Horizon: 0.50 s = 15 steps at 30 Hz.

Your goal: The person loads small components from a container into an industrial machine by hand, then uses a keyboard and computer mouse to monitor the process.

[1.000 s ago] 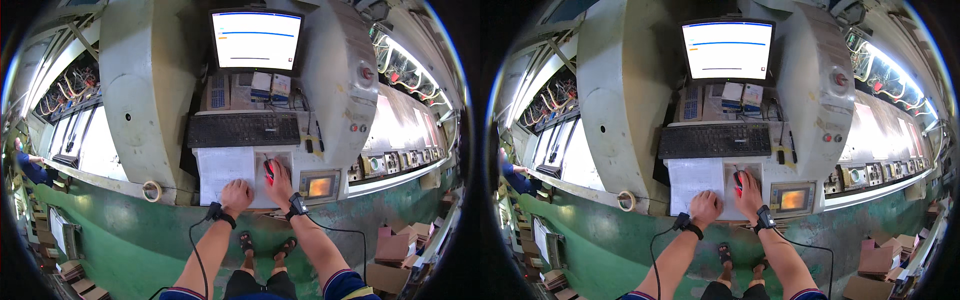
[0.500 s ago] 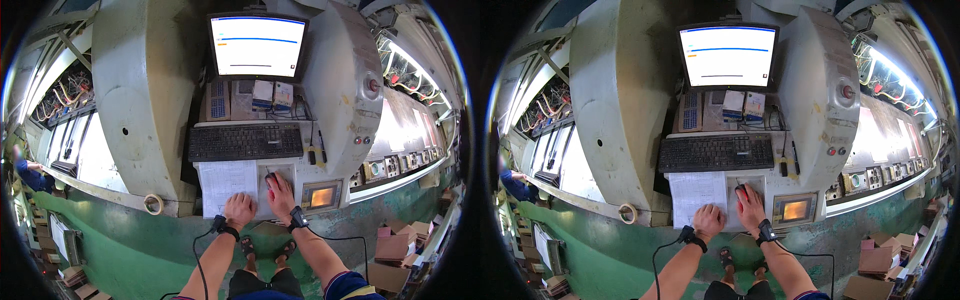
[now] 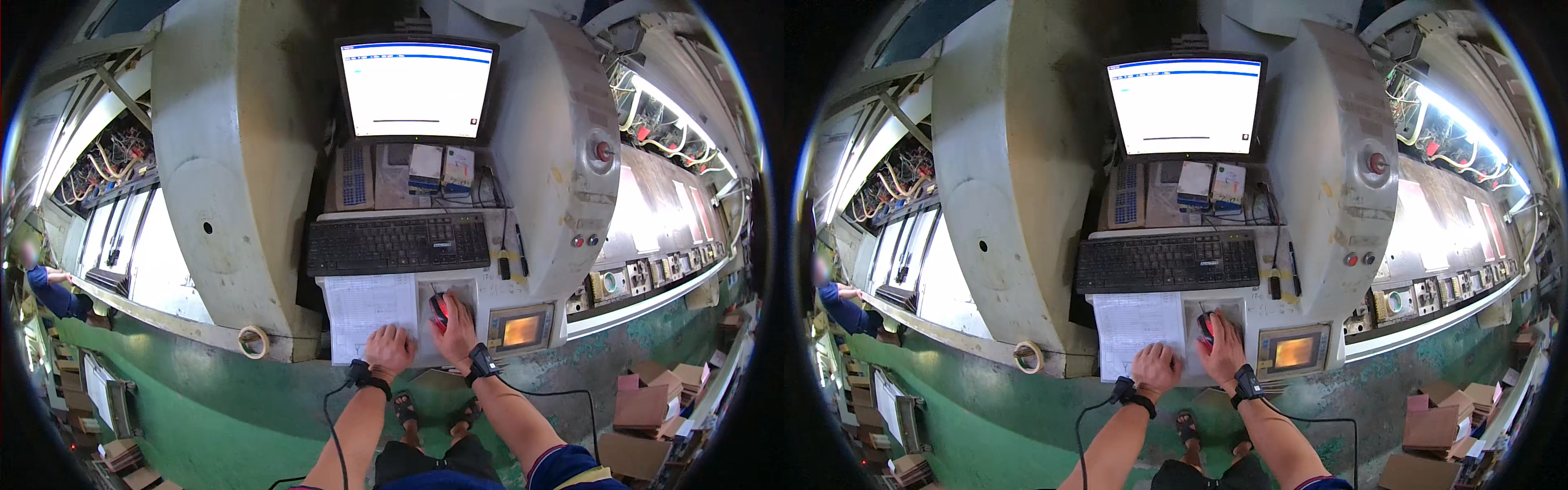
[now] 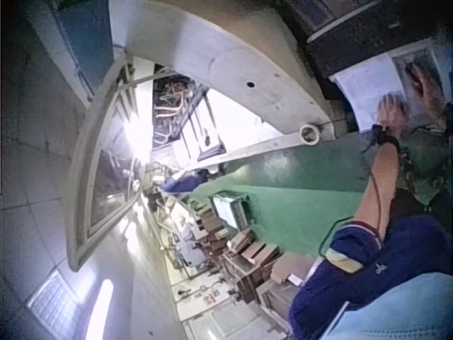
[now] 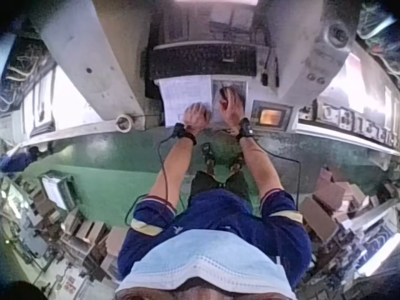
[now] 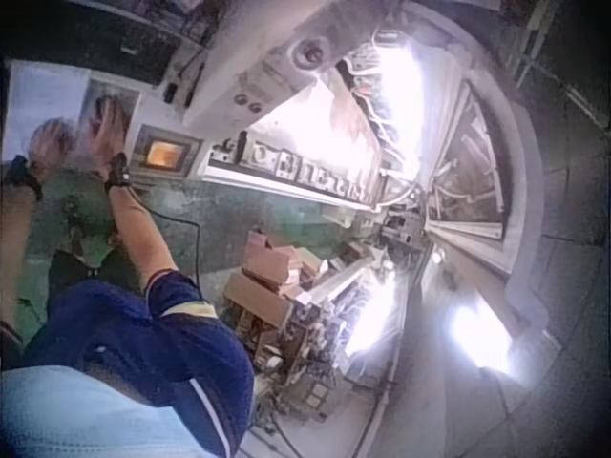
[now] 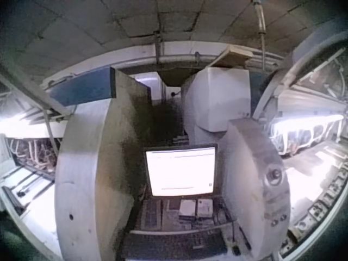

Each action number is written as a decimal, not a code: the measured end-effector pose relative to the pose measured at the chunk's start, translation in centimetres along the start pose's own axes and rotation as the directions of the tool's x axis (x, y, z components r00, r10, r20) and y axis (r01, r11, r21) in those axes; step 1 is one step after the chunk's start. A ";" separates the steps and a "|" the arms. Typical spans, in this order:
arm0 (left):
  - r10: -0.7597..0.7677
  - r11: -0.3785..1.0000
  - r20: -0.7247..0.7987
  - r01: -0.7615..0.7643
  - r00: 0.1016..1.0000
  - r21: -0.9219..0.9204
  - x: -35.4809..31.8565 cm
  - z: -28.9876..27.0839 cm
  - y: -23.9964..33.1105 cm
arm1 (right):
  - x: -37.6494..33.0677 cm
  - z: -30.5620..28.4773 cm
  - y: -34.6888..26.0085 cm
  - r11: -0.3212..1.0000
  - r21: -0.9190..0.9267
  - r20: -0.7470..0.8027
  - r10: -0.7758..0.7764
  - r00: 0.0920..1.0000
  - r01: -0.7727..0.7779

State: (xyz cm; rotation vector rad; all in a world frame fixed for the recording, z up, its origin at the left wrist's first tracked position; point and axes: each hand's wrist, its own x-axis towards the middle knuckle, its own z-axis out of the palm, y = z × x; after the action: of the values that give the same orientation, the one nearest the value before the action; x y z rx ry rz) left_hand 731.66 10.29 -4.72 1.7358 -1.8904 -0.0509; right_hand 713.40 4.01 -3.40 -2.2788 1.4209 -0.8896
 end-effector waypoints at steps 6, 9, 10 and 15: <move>0.002 1.000 0.000 -0.002 1.000 -0.009 -0.1 -0.7 -0.4 | 0.0 0.1 -0.6 0.989 0.141 -0.028 0.051 0.998 -0.046; -0.002 1.000 -0.024 0.002 1.000 -0.001 -0.3 -0.5 -1.2 | -0.4 -4.0 -4.0 0.997 0.065 -0.065 0.047 0.997 -0.042; 0.009 1.000 -0.040 -0.010 0.999 -0.006 -0.4 -0.4 -1.0 | -1.4 -6.3 -4.5 0.997 0.055 -0.080 0.061 0.995 -0.057; 0.000 1.000 0.211 0.003 0.977 -0.015 0.7 4.7 2.1 | -15.5 -15.3 2.2 0.922 0.145 0.246 0.318 0.916 -0.359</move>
State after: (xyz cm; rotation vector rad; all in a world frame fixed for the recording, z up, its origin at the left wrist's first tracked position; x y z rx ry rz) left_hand 727.74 8.35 -7.51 1.7811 -2.0324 -0.2595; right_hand 697.09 17.66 1.69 -1.8482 1.5020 -0.6133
